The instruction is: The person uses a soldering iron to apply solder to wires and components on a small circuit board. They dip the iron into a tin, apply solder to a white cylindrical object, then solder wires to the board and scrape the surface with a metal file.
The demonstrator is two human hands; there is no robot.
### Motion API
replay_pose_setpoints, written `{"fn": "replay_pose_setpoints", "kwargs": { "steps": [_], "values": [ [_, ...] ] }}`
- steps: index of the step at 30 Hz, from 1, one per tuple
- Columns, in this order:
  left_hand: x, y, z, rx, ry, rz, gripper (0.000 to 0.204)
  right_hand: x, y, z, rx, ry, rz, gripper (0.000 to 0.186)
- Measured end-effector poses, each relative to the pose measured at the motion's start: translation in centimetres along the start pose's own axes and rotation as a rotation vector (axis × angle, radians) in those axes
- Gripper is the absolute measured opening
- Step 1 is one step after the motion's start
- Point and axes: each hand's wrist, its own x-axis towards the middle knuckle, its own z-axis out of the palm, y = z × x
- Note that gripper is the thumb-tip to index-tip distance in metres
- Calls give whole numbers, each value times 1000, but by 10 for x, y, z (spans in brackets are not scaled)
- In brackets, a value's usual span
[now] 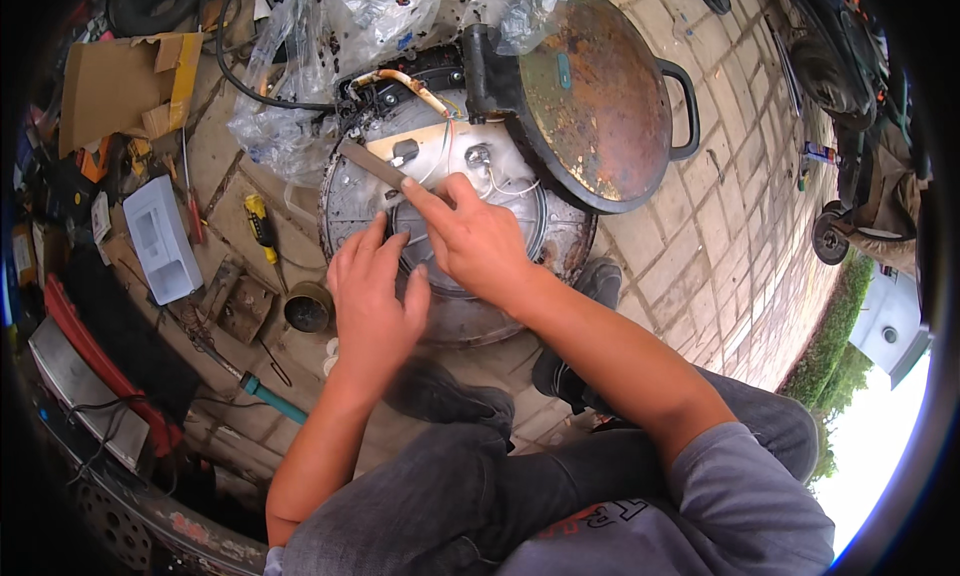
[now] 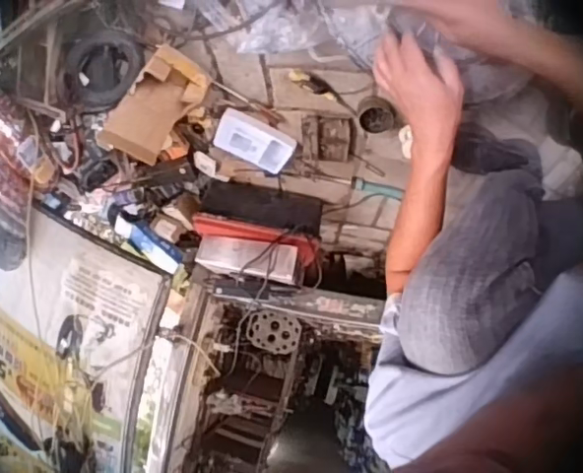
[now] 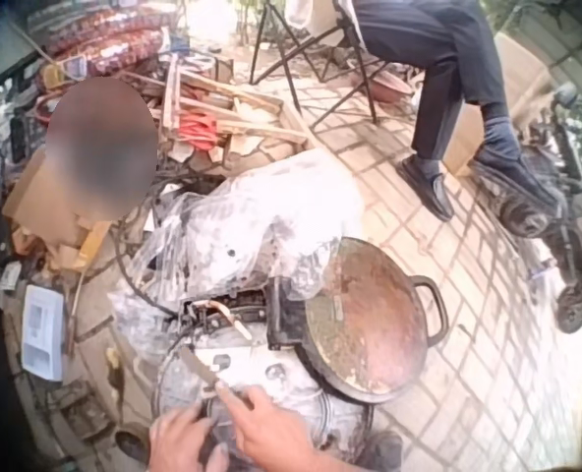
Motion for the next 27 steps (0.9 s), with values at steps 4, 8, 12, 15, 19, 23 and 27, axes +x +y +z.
{"fn": "replay_pose_setpoints", "kwargs": {
  "steps": [4, 8, 12, 15, 19, 23, 27],
  "values": [
    [1, 1, -4, -8, -9, -4, 41, -21, -1, -11, 24, -24, 32, 52],
    [-1, 2, 0, 0, 3, 4, 41, -14, -3, -8, 18, -7, 40, 50],
    [1, 1, -1, -18, 10, 0, 40, -32, -1, -16, 39, -28, 37, 50],
    [1, 2, -1, 5, 18, -8, 40, -8, -8, -10, 7, -34, 35, 49],
    [0, 2, -1, 4, 5, -9, 40, -17, -4, -8, 45, -13, 33, 49],
    [-1, 3, 0, 4, 5, -18, 40, -17, -5, -6, 31, -5, 41, 49],
    [0, 2, 1, -9, 3, -11, 40, -14, -5, -5, 52, 3, 49, 49]
  ]
}}
